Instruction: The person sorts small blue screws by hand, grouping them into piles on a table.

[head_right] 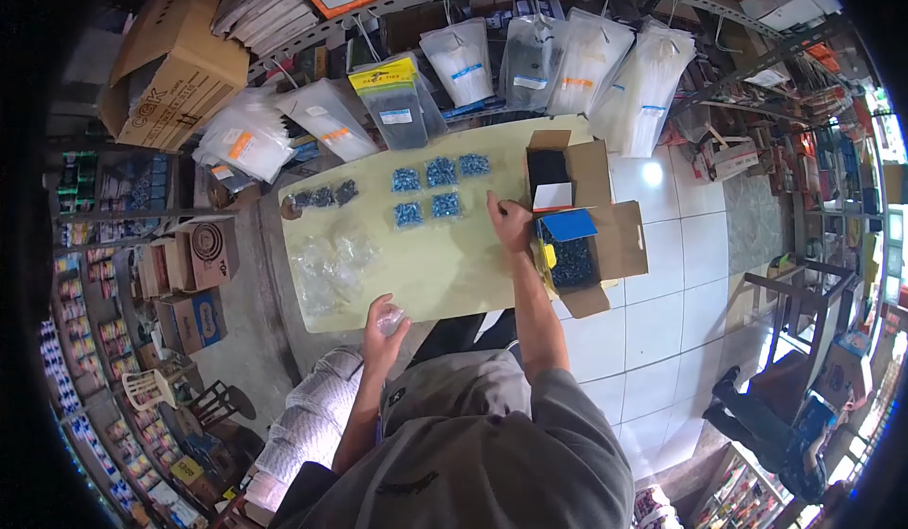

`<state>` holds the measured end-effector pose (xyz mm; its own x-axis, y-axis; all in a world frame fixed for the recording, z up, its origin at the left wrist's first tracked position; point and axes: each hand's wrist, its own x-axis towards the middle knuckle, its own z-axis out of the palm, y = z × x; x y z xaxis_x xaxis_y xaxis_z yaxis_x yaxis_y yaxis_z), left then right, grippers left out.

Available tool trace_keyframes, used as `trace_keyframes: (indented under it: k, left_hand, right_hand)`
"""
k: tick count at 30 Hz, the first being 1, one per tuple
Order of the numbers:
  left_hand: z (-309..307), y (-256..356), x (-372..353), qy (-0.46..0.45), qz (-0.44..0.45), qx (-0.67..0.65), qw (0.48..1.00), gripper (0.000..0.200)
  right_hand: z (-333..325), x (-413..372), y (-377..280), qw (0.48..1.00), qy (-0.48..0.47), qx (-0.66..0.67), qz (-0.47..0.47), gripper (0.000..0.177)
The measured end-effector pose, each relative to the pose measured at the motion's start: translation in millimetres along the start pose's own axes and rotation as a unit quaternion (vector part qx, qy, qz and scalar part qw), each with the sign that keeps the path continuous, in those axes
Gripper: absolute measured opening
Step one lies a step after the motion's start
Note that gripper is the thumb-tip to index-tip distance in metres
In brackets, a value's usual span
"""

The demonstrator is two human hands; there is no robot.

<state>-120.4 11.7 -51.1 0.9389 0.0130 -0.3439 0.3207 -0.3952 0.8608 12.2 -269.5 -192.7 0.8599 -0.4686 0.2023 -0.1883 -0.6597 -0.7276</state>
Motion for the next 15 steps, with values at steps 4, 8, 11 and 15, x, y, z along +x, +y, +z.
trace_keyframes:
  k: [4,8,11,15]
  left_hand:
    - [5.1,6.3,4.3,0.002,-0.006,-0.012,1.000,0.053]
    - [12.6,6.7,9.8,-0.001,-0.001,-0.033,0.999,0.052]
    - [17.4,8.3,19.4,-0.002,0.014,-0.044,0.999,0.051]
    - [26.2,20.3,29.5,-0.011,0.024,-0.049,0.998,0.054]
  right_hand:
    - [3.9,4.7,-13.5,0.977,-0.018,0.131,0.166,0.049]
    - [-14.4,15.2,-38.6,0.883,-0.038,0.343,0.317,0.055]
    - [-19.9,18.2,-51.0,0.785,-0.037,0.481,0.388,0.050]
    - [-24.7,4.6,-42.8,0.494,-0.111,0.696,0.508,0.041]
